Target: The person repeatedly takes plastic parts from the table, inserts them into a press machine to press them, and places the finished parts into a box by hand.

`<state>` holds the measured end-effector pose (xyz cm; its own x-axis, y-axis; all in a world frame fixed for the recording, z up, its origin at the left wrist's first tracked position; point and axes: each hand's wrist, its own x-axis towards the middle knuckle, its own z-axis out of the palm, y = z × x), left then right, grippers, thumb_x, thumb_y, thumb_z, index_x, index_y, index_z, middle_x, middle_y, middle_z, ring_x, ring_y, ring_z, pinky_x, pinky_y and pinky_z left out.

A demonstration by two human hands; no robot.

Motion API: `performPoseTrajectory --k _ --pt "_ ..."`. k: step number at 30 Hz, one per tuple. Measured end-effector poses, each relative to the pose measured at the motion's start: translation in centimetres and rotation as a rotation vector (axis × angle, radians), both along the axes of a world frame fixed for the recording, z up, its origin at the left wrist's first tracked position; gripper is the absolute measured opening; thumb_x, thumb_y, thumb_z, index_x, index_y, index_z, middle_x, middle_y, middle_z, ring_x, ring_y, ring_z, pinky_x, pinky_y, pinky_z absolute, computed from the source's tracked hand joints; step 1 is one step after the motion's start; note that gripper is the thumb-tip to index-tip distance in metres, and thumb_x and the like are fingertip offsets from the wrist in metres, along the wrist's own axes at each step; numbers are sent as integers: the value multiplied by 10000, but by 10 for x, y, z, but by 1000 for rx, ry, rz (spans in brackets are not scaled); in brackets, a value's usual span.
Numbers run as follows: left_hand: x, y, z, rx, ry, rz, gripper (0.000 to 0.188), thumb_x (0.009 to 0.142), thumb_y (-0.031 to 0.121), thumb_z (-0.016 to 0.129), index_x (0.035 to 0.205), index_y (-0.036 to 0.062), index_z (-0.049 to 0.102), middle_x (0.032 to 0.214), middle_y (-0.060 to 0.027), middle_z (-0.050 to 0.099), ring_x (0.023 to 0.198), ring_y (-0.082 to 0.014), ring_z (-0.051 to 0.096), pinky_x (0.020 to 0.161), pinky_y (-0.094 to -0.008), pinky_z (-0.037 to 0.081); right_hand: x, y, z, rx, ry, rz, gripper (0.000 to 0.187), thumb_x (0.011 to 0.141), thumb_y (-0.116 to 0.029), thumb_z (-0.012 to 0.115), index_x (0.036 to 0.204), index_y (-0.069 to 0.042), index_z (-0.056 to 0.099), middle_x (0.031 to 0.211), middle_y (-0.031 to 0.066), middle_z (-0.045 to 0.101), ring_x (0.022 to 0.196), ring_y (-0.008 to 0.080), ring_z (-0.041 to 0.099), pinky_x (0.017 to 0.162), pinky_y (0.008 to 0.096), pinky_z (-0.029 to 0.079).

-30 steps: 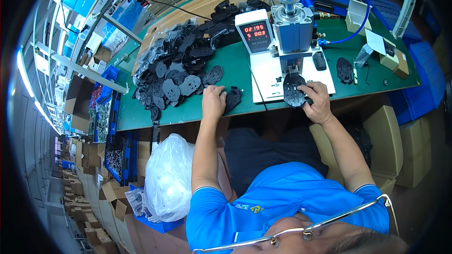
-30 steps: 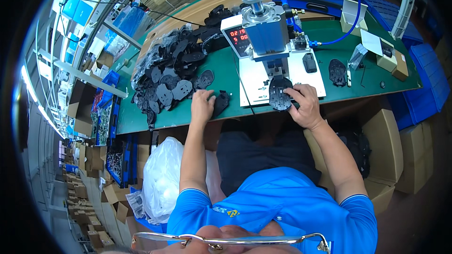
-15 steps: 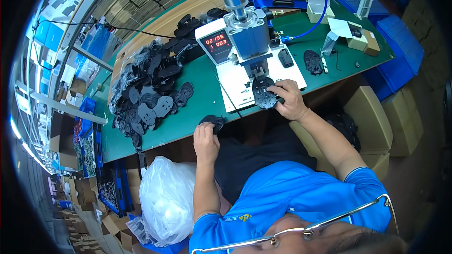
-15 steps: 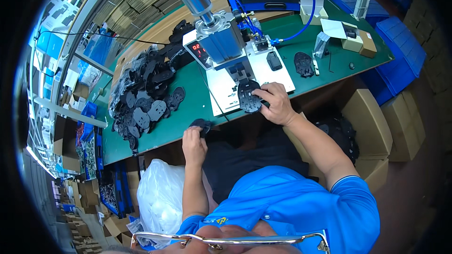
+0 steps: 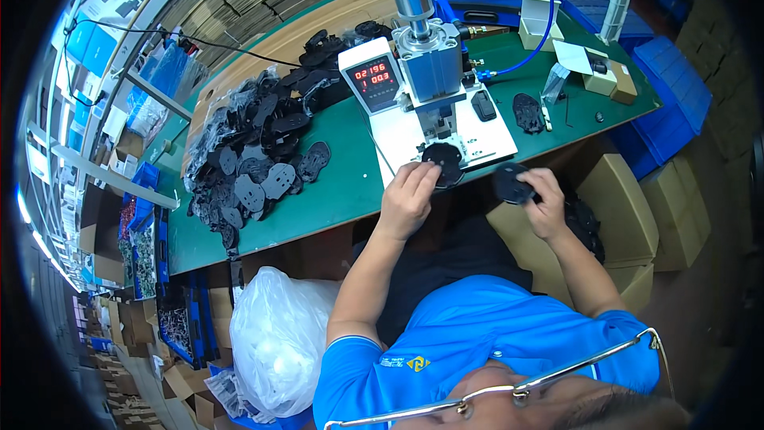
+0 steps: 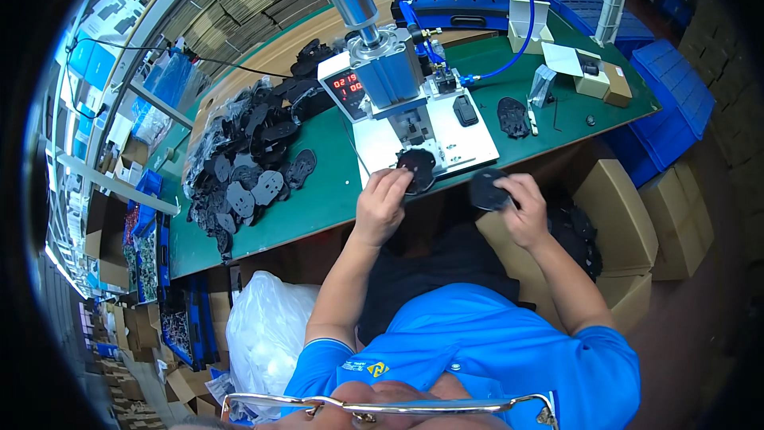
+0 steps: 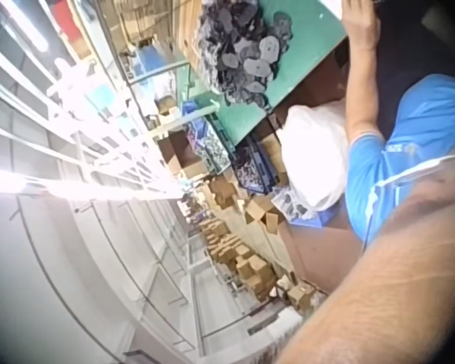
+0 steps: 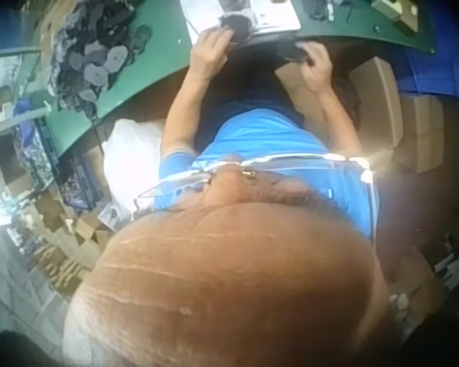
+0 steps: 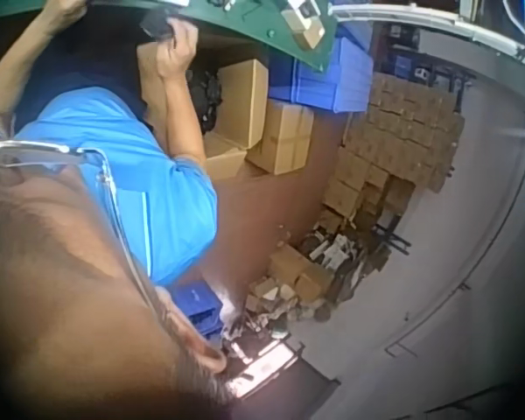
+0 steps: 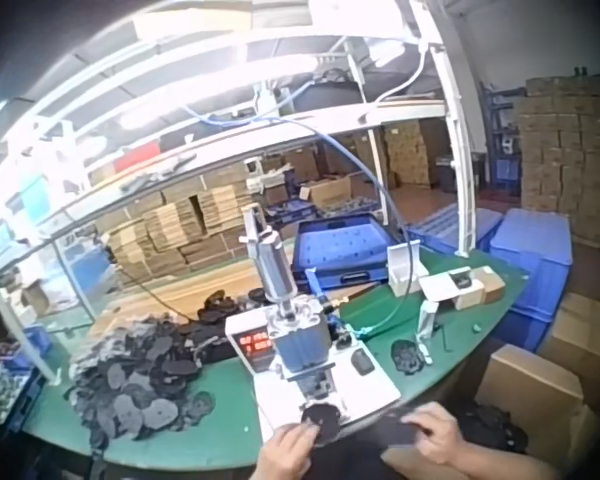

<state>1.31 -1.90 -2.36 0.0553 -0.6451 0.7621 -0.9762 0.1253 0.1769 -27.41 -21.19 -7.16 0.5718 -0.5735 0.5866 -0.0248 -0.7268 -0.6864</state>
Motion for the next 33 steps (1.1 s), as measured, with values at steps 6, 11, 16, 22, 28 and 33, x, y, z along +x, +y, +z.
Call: performPoseTrajectory --k 6,11,16,22,28,33 --pt "4 -25 -13 77 -135 29 392 898 -16 770 1289 -2 798 1276 -155 810 1197 -366 775 1031 -476 667 -136 -9 -91 142 281 -307 327 970 -49 794 1294 -5 785 1213 182 732 1172 370 747 1049 425 583" --pt "-3 -20 -14 125 -126 60 373 933 26 777 1305 7 795 1300 -150 808 1224 -354 771 1033 -484 634 -224 0 -158 451 626 -580 380 1007 -174 824 1350 -12 799 1227 211 740 1170 406 739 1057 456 581" --pt "-2 -23 -14 134 -119 64 361 954 51 775 1313 10 790 1317 -147 804 1240 -343 765 1039 -485 619 -277 -4 -227 500 987 -624 580 985 -190 818 1542 -61 720 1398 306 729 1317 497 717 1162 547 560" --pt "-8 -21 -12 162 -97 96 415 911 -18 765 1324 24 783 1313 -137 815 1240 -364 773 1001 -494 621 -147 -23 -137 332 662 -420 717 981 -62 750 1673 -119 572 1335 278 717 1236 454 741 1097 520 589" --pt "-7 -20 -16 155 -73 115 421 917 -13 757 1335 34 779 1331 -135 814 1261 -361 769 1017 -497 614 17 -15 -6 41 201 1 589 963 -31 786 1541 -67 677 1242 209 694 1144 393 731 1026 469 598" --pt "-12 -18 -14 175 -32 125 461 911 -10 747 1367 47 778 1366 -119 809 1302 -351 753 1059 -497 601 90 -7 25 -259 156 186 633 878 -32 795 1504 -81 716 1311 199 692 1234 421 690 1097 525 549"
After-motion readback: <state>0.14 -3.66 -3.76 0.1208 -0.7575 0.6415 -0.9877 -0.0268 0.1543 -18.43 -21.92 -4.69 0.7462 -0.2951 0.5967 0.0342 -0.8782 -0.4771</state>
